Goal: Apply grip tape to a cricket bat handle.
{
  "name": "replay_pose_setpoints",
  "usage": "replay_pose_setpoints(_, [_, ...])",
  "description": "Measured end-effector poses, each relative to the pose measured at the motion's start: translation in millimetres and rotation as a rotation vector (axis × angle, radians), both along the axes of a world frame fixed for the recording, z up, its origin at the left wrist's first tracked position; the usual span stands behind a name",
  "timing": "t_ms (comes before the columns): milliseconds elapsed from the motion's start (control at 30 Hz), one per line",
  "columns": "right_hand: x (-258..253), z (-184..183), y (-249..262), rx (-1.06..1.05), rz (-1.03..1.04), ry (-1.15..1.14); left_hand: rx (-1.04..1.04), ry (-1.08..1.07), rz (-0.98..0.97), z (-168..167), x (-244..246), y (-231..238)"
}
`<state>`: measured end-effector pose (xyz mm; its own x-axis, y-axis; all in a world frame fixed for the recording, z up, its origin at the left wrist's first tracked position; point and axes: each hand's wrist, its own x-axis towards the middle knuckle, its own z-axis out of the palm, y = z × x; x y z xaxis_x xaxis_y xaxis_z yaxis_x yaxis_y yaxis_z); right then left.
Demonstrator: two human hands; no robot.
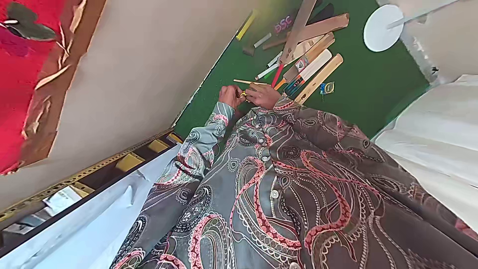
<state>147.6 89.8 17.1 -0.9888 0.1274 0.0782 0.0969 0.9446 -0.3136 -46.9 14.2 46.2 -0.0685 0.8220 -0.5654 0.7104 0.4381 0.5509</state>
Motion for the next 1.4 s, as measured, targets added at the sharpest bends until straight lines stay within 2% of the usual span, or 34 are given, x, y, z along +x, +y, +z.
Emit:
replay_pose_setpoints(100, [7.9, 3.3, 3.1, -0.013, 0.061, -0.028, -0.048, -0.014, 0.039, 2.6, 0.6, -0.8])
replay_pose_setpoints(200, [1.3, 2.7, 0.3, -0.083, 0.000, -0.030, -0.031, -0.017, 0.121, 9.0, 5.7, -1.8])
replay_pose_setpoints(267, [-3.7, 5.8, -1.1, -0.155, -0.041, -0.077, -0.031, 0.025, 0.109, 9.5, 8.6, -2.2])
replay_pose_setpoints(400, [-15.6, 7.0, -4.7, -0.224, 0.039, -0.064, -0.305, 0.186, -0.097, 18.7, 7.2, 10.9])
replay_pose_setpoints(500, [-9.1, -3.0, -0.6, -0.192, 0.121, -0.085, -0.320, 0.222, -0.299, 9.2, 15.8, 22.3])
replay_pose_setpoints(567, [-4.8, -4.1, 7.2, -0.213, 0.115, -0.073, -0.300, 0.215, -0.334, 11.8, 18.1, 27.0])
replay_pose_setpoints(767, [2.6, 9.2, 23.7, -0.161, 0.151, -0.052, -0.300, 0.169, -0.139, 28.0, 14.6, 29.2])
replay_pose_setpoints(967, [-1.7, 38.2, 39.5, -0.105, 0.105, 0.141, -0.155, -0.028, 0.233, 48.4, 1.8, 21.4])
replay_pose_setpoints(1100, [-3.5, 16.5, 37.8, -0.174, 0.091, 0.037, -0.249, 0.051, 0.225, 29.2, 9.9, 25.2])
replay_pose_setpoints(1200, [10.3, 5.6, 30.1, -0.273, 0.055, -0.071, -0.262, -0.019, 0.247, 5.3, 20.8, 15.2])
replay_pose_setpoints(1400, [27.7, -15.7, 17.8, -0.550, -0.034, 0.164, -0.253, -0.301, 0.517, -7.6, 29.6, -13.7])
